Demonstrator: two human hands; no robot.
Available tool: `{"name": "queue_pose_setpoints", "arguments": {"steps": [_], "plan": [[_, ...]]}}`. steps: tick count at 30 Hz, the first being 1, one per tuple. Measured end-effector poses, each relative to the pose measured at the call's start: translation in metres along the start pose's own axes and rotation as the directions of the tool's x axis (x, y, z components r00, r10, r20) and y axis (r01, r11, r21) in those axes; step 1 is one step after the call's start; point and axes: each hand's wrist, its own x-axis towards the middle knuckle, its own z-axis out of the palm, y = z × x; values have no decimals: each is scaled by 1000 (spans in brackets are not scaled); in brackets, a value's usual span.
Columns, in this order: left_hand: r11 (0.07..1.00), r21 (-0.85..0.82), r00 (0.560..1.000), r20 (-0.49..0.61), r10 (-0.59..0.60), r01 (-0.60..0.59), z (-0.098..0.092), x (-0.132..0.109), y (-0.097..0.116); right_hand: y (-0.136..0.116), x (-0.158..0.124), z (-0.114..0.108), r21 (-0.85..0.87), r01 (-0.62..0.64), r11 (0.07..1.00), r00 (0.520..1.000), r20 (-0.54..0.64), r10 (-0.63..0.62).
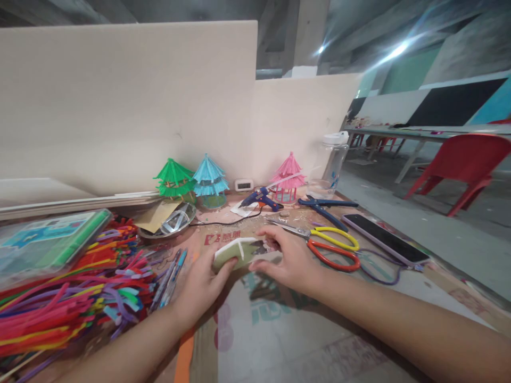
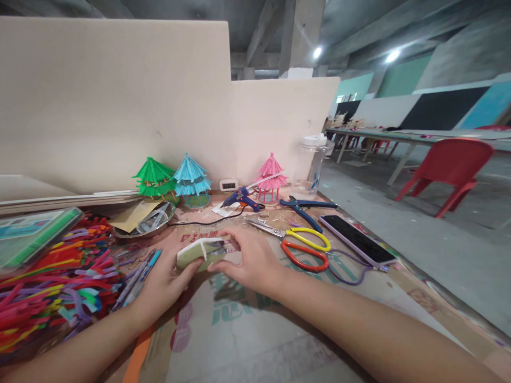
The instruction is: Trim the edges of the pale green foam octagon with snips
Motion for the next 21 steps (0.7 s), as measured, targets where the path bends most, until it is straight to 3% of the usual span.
{"name": "queue_pose_setpoints", "arguments": {"steps": [4, 7, 10, 11, 13, 14, 15, 16, 17, 18, 19, 20, 21], "plan": [[990, 86, 991, 76, 106, -112, -4, -5, 11, -5, -3, 1, -68, 110, 992, 994, 12, -109], [991, 87, 994, 52, 99, -104, -3, -5, 12, -2, -1, 3, -60, 79, 995, 996, 43, -76], [998, -66, 999, -37, -12, 9, 1, -1, 5, -1, 7, -1, 59, -78, 995, 994, 78, 73], [992, -117, 997, -39, -59, 54, 2, 1, 2, -3, 10, -5, 138, -154, 978, 982, 135, 135], [978, -178, 993, -21, -118, 112, 3, 4, -3, -11, 17, -19, 319, -311, 895, 908, 378, 180], [970, -206, 990, -23, -140, 132, 3, 6, -5, -18, 20, -29, 402, -383, 832, 784, 618, 62], [962, -228, 987, -24, -160, 150, 3, 6, -6, -24, 22, -38, 428, -453, 782, 579, 808, -107], [958, -240, 985, -26, -169, 158, 3, 7, -7, -30, 23, -47, 429, -499, 753, 381, 889, -253], [956, -246, 985, -32, -170, 157, 3, 7, -7, -35, 24, -54, 422, -517, 745, 227, 907, -356], [957, -247, 986, -36, -163, 149, 2, 7, -6, -38, 24, -59, 417, -520, 745, 178, 906, -383], [959, -247, 988, -39, -152, 138, 2, 7, -6, -39, 24, -60, 425, -512, 747, 202, 904, -376], [959, -252, 989, -42, -141, 126, 2, 7, -6, -36, 23, -57, 450, -489, 747, 274, 893, -358], [958, -262, 990, -43, -131, 115, 2, 7, -6, -31, 22, -52, 468, -446, 763, 397, 868, -300]]}}
